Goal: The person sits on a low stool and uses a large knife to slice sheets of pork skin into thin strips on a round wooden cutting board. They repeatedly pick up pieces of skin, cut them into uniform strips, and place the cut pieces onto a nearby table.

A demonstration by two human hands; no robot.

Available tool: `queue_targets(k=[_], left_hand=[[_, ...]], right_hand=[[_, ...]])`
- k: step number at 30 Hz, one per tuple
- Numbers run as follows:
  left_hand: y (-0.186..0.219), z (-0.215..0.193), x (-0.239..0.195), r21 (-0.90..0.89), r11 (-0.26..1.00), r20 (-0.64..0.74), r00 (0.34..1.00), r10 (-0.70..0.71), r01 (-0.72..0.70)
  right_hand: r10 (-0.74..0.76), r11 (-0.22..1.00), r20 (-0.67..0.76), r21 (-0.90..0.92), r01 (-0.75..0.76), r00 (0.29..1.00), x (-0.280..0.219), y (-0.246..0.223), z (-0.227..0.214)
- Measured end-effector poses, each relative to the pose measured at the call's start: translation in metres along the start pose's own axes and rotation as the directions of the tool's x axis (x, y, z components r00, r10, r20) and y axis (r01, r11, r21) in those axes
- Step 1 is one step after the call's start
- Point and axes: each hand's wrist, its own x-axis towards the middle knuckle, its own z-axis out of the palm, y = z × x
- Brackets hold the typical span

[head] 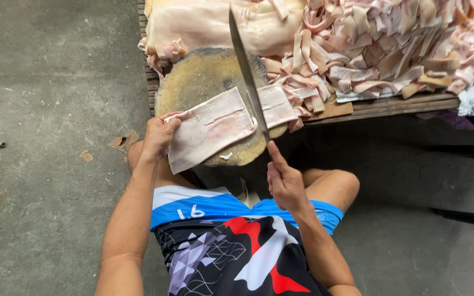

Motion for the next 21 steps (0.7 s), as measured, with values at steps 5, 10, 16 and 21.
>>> queue_targets(k=[5,10,16,21], left_hand=[[0.005,0.001,-0.005,-0.031,0.999,0.016,1.0,-0.018,0.018],[0.003,-0.003,-0.003,-0.033,0.999,0.053,0.998,-0.037,0.039],[-0.001,-0.006,-0.005,0.028,1.0,0.0,1.0,-0.012,0.012],[-0.002,0.004,-0.001,-0.007,1.0,-0.005,1.0,0.013,-0.013]], right_hand=[[-0.642,0.766,0.011,-0.024,0.642,0.767,-0.021,-0.028,-0.005],[-0.492,0.804,0.027,-0.37,0.466,0.87,0.004,0.057,0.016],[0.358,0.933,-0.028,-0.029,-0.359,0.933,-0.006,0.076,0.01],[0.249,0.961,-0.079,-0.108,-0.256,0.965,0.013,0.015,-0.01]])
